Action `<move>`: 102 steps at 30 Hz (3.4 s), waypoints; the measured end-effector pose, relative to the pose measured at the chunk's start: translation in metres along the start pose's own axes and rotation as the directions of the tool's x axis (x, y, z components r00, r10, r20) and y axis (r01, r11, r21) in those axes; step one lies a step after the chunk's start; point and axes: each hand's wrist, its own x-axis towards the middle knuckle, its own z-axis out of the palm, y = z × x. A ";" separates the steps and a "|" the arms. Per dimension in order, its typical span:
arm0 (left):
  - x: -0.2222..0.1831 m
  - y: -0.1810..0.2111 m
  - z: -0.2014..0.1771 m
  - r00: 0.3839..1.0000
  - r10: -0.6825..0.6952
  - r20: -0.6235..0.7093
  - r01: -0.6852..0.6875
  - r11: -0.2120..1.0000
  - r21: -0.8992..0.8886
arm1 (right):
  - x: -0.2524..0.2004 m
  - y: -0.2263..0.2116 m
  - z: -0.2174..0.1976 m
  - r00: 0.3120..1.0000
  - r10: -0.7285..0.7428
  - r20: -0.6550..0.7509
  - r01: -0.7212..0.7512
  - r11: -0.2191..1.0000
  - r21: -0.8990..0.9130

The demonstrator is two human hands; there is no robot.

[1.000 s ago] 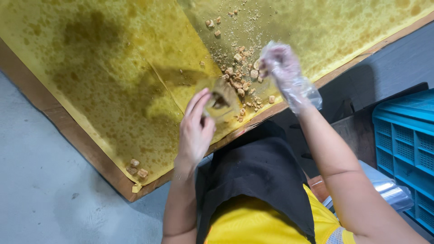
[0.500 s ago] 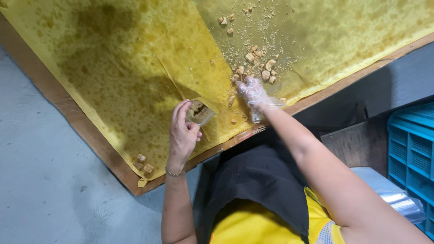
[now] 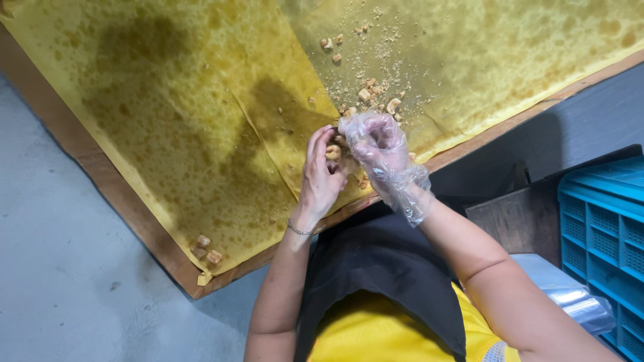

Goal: The person scoops small fried snacks from a large yellow tray into clear plastic bags, weighs each bag on a digital scale, and places the filled bags into a blue crate. The person also spreads the snacks on the tray to maintain an even layer.

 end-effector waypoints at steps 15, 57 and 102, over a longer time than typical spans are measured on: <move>-0.049 0.033 -0.051 0.990 -0.143 -0.005 0.142 0.981 0.135 | 0.075 0.032 -0.195 0.990 0.133 -0.051 -0.104 0.436 -0.894; 0.005 -0.008 -0.053 0.971 -0.238 0.006 0.238 0.971 -0.027 | 0.109 0.002 -0.057 0.760 0.649 0.029 -0.499 0.612 -0.613; -0.062 0.014 -0.091 0.981 -0.134 -0.139 0.130 0.991 -0.038 | -0.010 0.163 -0.298 0.872 0.431 -0.231 -0.042 -0.404 -0.914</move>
